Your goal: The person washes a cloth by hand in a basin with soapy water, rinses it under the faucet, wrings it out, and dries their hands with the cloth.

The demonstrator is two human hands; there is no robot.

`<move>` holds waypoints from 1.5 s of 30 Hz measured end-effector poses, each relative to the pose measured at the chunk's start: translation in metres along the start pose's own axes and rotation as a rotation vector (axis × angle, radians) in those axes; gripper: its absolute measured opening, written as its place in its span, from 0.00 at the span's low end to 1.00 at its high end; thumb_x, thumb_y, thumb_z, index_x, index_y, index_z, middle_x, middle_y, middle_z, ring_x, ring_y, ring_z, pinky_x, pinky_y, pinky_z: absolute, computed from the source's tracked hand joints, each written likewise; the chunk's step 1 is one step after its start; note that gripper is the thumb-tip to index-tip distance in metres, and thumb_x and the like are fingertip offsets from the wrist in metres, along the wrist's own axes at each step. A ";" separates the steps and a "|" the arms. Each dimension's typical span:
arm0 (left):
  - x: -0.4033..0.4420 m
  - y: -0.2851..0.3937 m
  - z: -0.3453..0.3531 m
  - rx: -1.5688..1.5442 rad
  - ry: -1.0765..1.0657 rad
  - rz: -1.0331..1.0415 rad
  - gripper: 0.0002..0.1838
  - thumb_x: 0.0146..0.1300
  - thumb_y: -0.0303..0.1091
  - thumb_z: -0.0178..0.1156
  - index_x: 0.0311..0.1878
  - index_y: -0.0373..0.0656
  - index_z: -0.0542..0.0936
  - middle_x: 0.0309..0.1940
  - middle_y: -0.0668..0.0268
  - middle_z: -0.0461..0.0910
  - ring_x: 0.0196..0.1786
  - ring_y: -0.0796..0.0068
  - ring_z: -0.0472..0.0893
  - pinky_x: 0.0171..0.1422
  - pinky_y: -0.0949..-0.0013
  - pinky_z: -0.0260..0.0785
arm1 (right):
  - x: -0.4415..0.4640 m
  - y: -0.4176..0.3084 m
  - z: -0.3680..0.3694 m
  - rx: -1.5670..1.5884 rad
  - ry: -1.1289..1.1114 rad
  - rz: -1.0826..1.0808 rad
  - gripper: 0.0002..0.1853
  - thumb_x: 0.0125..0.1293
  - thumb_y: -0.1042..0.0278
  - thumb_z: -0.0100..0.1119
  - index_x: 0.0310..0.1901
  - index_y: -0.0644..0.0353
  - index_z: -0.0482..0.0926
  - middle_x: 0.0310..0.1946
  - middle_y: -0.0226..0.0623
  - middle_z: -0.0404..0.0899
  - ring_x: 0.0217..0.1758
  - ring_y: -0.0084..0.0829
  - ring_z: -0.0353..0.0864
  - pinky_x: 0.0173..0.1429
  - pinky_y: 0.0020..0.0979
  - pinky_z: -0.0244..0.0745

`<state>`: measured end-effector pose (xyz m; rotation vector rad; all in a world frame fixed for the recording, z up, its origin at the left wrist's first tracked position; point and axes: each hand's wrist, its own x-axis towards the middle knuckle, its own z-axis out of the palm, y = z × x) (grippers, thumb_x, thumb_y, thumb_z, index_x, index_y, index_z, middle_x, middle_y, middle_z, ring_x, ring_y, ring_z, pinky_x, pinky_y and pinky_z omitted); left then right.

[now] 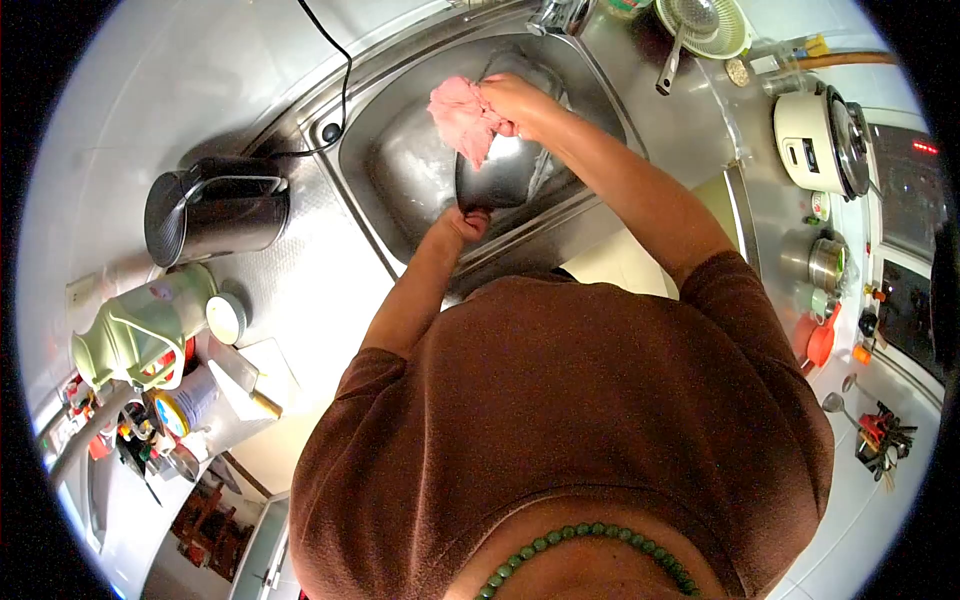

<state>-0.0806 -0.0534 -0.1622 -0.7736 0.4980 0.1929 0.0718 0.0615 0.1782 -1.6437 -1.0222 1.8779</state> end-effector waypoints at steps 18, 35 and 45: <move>-0.023 -0.057 0.079 0.765 0.769 1.592 0.21 0.56 0.27 0.58 0.50 0.37 0.62 0.44 0.55 0.74 0.45 0.62 0.74 0.54 0.64 0.65 | 0.029 0.197 -0.142 0.183 0.218 0.126 0.11 0.58 0.57 0.57 0.25 0.55 0.73 0.16 0.27 0.70 0.10 0.22 0.62 0.12 0.24 0.52; 0.006 -0.083 0.260 1.187 0.552 1.467 0.25 0.64 0.49 0.52 0.52 0.35 0.71 0.39 0.53 0.76 0.40 0.61 0.77 0.47 0.59 0.70 | 0.050 0.131 -0.092 0.348 0.428 -0.114 0.15 0.64 0.55 0.52 0.41 0.59 0.78 0.27 0.30 0.78 0.20 0.22 0.70 0.21 0.26 0.63; 0.021 -0.046 0.368 0.934 0.230 0.992 0.26 0.62 0.57 0.51 0.36 0.37 0.74 0.29 0.56 0.77 0.30 0.57 0.79 0.38 0.53 0.76 | 0.082 0.033 -0.130 0.870 0.280 -0.056 0.32 0.62 0.35 0.46 0.31 0.64 0.73 0.27 0.38 0.78 0.18 0.26 0.69 0.14 0.25 0.58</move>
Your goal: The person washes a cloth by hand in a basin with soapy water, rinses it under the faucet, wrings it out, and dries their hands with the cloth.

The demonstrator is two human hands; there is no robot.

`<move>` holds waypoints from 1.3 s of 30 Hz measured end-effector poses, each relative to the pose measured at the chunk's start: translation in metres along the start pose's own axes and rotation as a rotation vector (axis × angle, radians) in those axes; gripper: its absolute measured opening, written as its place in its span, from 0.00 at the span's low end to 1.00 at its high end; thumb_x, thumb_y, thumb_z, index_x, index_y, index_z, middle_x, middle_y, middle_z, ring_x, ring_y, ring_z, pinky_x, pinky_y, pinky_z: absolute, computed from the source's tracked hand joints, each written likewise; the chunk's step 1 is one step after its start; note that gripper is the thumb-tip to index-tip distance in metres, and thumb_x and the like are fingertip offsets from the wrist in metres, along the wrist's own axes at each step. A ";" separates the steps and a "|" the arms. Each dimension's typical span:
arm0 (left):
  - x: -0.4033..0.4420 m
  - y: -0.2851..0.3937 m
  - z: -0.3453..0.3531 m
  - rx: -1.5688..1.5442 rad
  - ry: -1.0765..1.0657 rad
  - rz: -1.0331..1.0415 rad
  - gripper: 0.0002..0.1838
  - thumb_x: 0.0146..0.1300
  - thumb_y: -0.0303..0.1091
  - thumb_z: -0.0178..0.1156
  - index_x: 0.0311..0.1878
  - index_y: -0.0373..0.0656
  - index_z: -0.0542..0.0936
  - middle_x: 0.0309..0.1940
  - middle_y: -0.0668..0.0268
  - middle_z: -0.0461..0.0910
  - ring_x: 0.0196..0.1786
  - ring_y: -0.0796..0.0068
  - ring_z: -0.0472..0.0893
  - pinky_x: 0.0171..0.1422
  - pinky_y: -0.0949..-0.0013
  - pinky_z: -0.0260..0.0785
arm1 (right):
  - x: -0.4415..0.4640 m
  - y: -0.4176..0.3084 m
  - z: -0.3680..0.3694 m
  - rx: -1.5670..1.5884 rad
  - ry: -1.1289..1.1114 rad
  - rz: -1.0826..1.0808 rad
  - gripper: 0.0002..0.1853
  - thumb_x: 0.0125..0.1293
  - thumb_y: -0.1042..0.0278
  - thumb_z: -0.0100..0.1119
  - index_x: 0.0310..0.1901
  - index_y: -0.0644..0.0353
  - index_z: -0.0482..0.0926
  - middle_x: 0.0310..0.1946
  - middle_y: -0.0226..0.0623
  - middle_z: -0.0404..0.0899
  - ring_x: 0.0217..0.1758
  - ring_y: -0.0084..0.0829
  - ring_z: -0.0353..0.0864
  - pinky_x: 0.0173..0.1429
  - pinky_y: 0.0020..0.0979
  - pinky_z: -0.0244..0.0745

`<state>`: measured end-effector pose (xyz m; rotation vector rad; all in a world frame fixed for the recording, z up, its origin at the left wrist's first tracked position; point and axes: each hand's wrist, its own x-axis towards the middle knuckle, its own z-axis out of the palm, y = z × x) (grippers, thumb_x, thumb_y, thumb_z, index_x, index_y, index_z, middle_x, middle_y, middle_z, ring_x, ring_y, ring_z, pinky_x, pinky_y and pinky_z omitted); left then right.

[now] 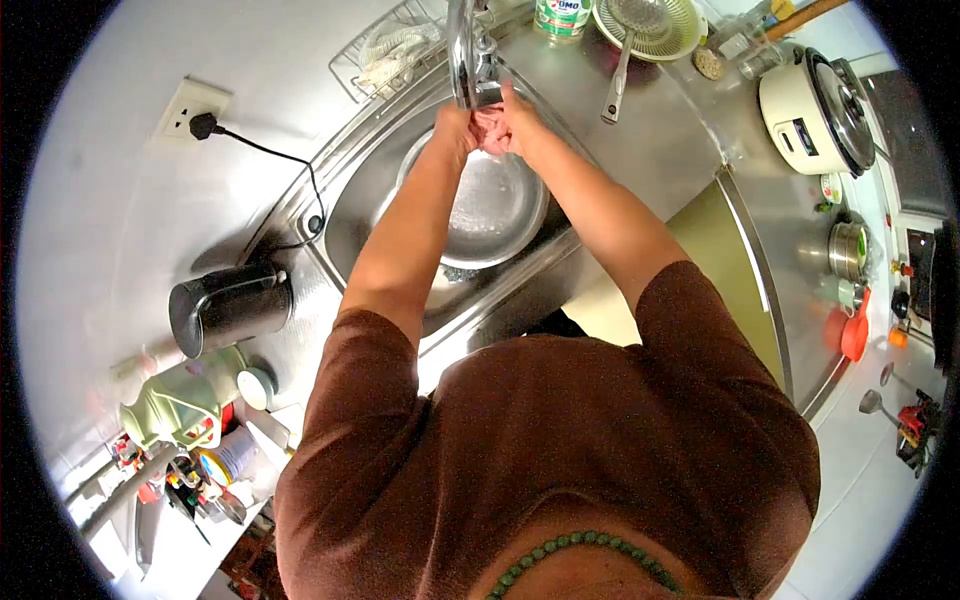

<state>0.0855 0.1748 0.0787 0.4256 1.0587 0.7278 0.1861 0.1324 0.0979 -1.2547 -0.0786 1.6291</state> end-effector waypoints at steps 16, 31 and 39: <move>0.105 0.013 -0.036 0.129 -0.320 -0.284 0.06 0.49 0.28 0.60 0.31 0.37 0.78 0.25 0.58 0.79 0.26 0.63 0.79 0.29 0.60 0.74 | 0.058 0.027 0.000 0.103 -0.169 -0.110 0.20 0.64 0.46 0.48 0.32 0.58 0.73 0.24 0.32 0.73 0.14 0.21 0.61 0.14 0.23 0.51; 0.016 -0.051 -0.080 -0.177 -0.110 -0.104 0.17 0.69 0.44 0.46 0.35 0.38 0.72 0.25 0.62 0.74 0.27 0.70 0.74 0.33 0.65 0.70 | -0.006 0.081 -0.016 -0.337 -0.212 -0.400 0.15 0.57 0.52 0.60 0.34 0.56 0.79 0.24 0.27 0.78 0.24 0.23 0.75 0.32 0.26 0.72; -0.055 -0.085 -0.093 -0.061 0.075 -0.071 0.22 0.60 0.39 0.60 0.56 0.51 0.68 0.46 0.65 0.75 0.41 0.67 0.77 0.46 0.62 0.73 | 0.020 0.132 -0.055 -0.691 0.070 -0.476 0.14 0.54 0.56 0.64 0.33 0.58 0.82 0.29 0.35 0.83 0.30 0.27 0.80 0.38 0.28 0.74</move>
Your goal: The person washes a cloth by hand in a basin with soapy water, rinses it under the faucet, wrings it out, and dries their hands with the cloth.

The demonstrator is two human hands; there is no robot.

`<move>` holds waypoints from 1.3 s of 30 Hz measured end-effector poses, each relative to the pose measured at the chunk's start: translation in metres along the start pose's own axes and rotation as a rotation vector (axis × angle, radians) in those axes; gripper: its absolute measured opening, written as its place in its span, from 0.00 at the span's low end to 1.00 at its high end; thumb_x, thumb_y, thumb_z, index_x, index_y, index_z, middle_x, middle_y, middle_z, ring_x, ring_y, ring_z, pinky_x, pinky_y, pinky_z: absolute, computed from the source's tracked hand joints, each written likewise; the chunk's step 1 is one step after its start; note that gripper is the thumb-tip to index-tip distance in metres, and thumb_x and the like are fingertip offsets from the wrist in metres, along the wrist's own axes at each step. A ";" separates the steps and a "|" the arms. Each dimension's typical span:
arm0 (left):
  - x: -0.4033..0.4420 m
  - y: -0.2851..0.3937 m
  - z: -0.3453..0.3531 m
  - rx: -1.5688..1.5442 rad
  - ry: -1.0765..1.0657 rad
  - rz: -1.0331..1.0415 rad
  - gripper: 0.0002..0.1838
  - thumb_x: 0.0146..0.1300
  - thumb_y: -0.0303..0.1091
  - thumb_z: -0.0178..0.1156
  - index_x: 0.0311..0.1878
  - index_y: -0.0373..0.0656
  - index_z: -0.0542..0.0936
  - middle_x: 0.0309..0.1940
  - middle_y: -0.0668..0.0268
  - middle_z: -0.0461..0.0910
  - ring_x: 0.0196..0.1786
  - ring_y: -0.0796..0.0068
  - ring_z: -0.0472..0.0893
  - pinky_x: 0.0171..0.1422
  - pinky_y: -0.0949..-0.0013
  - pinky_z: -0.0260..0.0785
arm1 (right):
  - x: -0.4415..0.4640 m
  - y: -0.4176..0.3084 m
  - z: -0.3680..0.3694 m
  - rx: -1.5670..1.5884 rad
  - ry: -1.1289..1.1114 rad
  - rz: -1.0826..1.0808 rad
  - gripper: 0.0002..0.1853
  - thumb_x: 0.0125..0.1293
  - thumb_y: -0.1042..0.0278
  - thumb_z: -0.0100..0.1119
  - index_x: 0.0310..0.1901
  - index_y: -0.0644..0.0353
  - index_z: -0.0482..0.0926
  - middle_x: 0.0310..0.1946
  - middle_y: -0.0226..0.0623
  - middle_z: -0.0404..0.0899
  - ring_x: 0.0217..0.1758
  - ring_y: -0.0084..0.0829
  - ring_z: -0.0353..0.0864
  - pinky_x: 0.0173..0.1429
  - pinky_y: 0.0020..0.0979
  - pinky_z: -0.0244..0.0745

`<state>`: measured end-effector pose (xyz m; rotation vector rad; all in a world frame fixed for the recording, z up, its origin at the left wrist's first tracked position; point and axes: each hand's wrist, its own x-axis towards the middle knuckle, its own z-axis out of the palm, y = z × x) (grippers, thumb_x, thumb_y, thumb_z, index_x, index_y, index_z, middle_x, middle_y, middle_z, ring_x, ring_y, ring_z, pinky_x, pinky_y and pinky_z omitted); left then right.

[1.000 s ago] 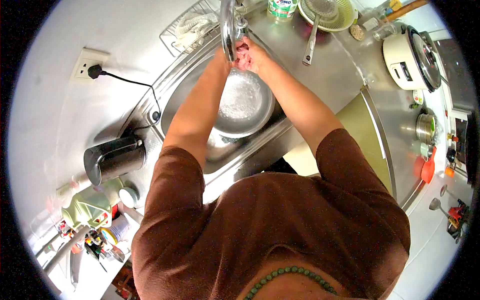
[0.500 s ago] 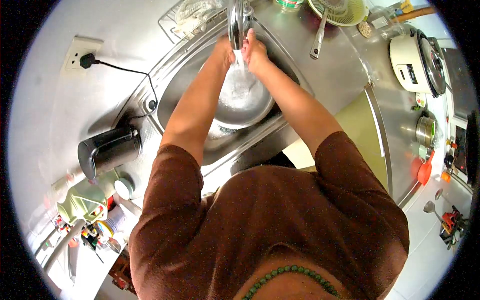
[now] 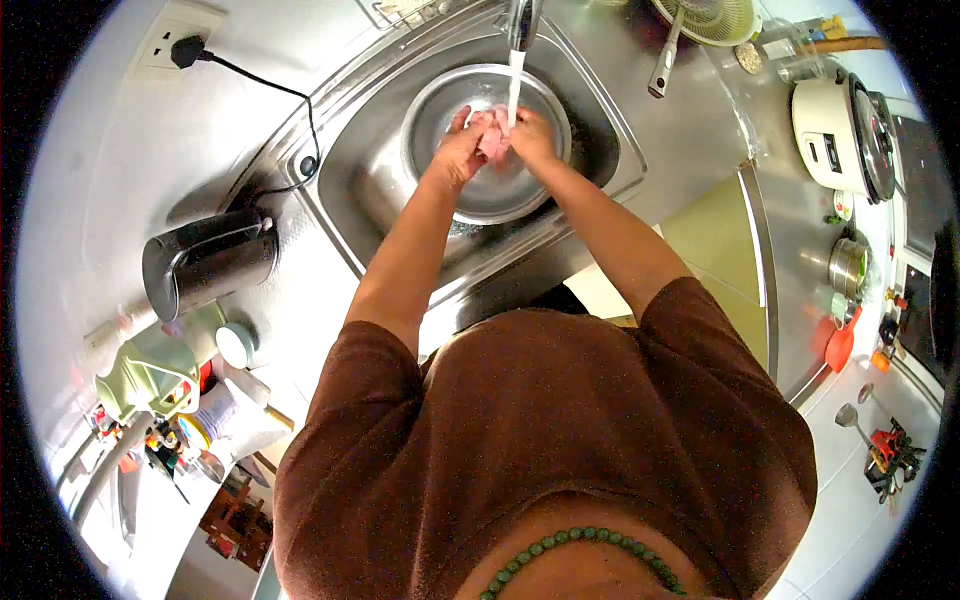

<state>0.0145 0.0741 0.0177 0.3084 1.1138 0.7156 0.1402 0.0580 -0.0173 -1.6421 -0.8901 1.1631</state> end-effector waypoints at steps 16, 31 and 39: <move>-0.011 0.001 -0.021 0.179 0.188 0.155 0.12 0.65 0.31 0.45 0.46 0.44 0.76 0.27 0.69 0.76 0.24 0.79 0.72 0.24 0.77 0.62 | -0.013 0.002 -0.003 0.164 -0.206 0.065 0.15 0.55 0.57 0.63 0.39 0.57 0.78 0.31 0.37 0.80 0.34 0.30 0.80 0.39 0.30 0.76; -0.021 0.018 -0.040 1.159 -0.232 0.519 0.11 0.52 0.32 0.64 0.40 0.47 0.83 0.34 0.60 0.80 0.35 0.69 0.81 0.40 0.68 0.73 | -0.012 -0.013 -0.019 -0.648 -0.115 -0.124 0.13 0.57 0.59 0.56 0.42 0.56 0.77 0.37 0.47 0.80 0.41 0.47 0.79 0.44 0.43 0.73; 0.012 0.006 -0.080 1.246 0.138 0.597 0.08 0.56 0.33 0.58 0.37 0.44 0.83 0.32 0.58 0.82 0.38 0.62 0.81 0.44 0.64 0.72 | -0.014 -0.007 -0.037 -0.563 -0.023 -0.198 0.11 0.61 0.59 0.53 0.39 0.57 0.75 0.32 0.47 0.80 0.35 0.47 0.79 0.40 0.42 0.73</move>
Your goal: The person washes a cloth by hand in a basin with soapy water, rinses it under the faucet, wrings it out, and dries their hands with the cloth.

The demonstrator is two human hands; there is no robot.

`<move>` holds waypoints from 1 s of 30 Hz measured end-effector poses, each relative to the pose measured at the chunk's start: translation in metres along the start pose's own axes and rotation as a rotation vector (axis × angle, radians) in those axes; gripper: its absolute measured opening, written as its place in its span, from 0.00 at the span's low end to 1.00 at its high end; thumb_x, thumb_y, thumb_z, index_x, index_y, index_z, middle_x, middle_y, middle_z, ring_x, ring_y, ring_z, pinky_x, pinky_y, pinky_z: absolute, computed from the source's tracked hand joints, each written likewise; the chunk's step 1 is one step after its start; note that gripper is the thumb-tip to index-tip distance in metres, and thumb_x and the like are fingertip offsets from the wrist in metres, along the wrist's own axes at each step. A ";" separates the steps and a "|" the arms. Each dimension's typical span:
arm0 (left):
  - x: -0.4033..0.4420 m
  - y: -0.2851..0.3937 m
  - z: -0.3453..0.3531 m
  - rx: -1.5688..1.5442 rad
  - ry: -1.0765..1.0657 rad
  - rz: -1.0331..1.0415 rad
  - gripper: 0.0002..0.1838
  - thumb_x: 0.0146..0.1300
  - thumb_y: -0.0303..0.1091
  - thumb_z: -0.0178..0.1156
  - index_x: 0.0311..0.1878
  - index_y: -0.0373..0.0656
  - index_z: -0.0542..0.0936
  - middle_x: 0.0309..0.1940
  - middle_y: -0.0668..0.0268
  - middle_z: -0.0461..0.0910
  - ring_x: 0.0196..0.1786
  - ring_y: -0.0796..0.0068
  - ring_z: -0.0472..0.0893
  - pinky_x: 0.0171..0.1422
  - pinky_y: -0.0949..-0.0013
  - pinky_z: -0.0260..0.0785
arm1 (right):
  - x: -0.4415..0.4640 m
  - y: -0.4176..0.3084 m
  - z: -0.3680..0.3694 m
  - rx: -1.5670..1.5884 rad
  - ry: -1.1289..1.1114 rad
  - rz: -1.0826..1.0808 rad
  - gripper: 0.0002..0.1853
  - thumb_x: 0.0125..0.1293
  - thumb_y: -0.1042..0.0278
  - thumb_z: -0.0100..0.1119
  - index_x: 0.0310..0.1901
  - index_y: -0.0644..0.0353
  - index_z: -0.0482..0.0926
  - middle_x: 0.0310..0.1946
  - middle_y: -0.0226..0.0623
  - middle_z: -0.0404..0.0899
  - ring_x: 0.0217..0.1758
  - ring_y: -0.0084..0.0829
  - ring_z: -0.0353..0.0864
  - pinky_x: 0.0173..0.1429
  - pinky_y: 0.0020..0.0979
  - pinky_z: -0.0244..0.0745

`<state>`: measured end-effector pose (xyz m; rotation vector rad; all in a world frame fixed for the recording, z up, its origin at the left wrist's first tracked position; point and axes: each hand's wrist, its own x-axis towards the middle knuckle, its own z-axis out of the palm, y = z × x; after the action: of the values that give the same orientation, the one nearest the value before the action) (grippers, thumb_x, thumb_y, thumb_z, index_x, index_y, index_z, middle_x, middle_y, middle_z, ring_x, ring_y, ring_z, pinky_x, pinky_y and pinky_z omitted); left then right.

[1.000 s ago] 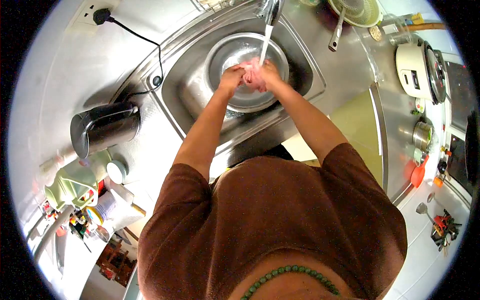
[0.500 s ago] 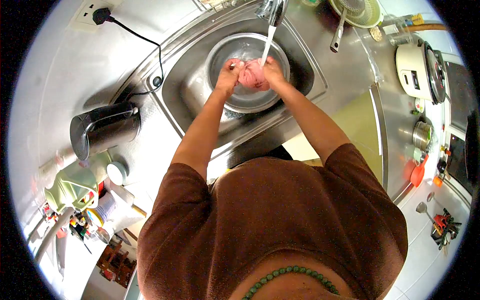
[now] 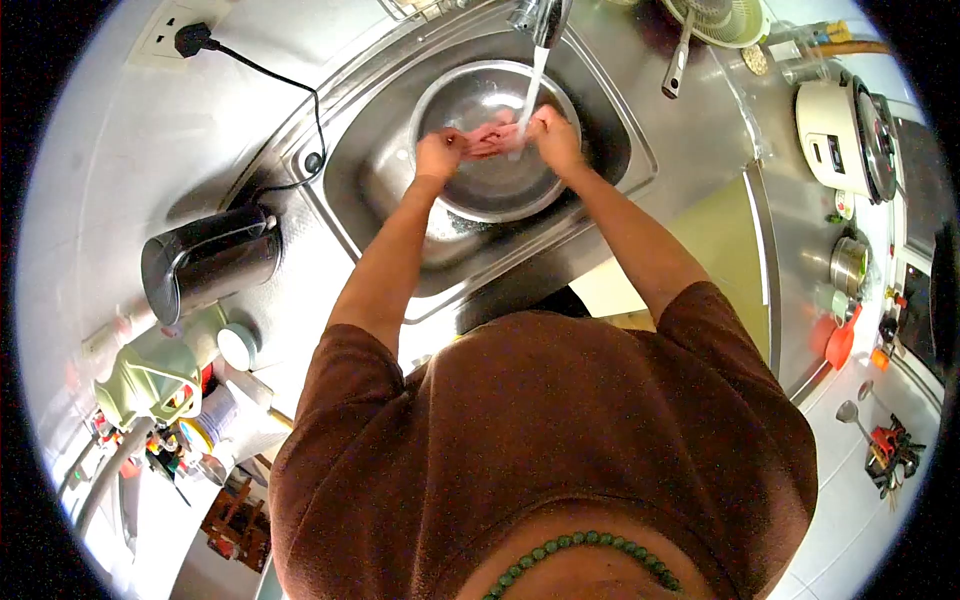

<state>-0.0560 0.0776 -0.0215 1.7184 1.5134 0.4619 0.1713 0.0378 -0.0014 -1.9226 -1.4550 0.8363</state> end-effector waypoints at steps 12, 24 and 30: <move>0.027 0.025 -0.012 -1.075 0.228 -0.309 0.06 0.67 0.32 0.45 0.35 0.43 0.70 0.24 0.68 0.73 0.24 0.75 0.74 0.22 0.71 0.68 | 0.013 -0.002 -0.025 0.452 0.417 0.042 0.08 0.66 0.67 0.47 0.39 0.63 0.72 0.30 0.34 0.74 0.34 0.24 0.72 0.42 0.29 0.69; -0.008 -0.057 0.090 0.426 0.093 0.314 0.35 0.57 0.42 0.55 0.68 0.51 0.57 0.69 0.54 0.50 0.70 0.50 0.50 0.67 0.43 0.50 | 0.003 0.069 0.064 -0.310 -0.285 -0.123 0.14 0.58 0.65 0.53 0.47 0.50 0.75 0.56 0.41 0.68 0.60 0.45 0.66 0.59 0.38 0.66; 0.013 -0.066 0.111 0.787 0.046 0.341 0.36 0.59 0.49 0.51 0.69 0.53 0.54 0.72 0.60 0.43 0.72 0.47 0.44 0.69 0.38 0.37 | 0.017 0.104 0.114 -0.603 -0.044 -0.421 0.22 0.58 0.56 0.50 0.55 0.48 0.70 0.62 0.34 0.61 0.65 0.43 0.59 0.64 0.44 0.60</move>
<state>-0.0179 0.0536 -0.1431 2.6093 1.5424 0.0542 0.1502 0.0389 -0.1550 -1.8771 -2.2199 0.2559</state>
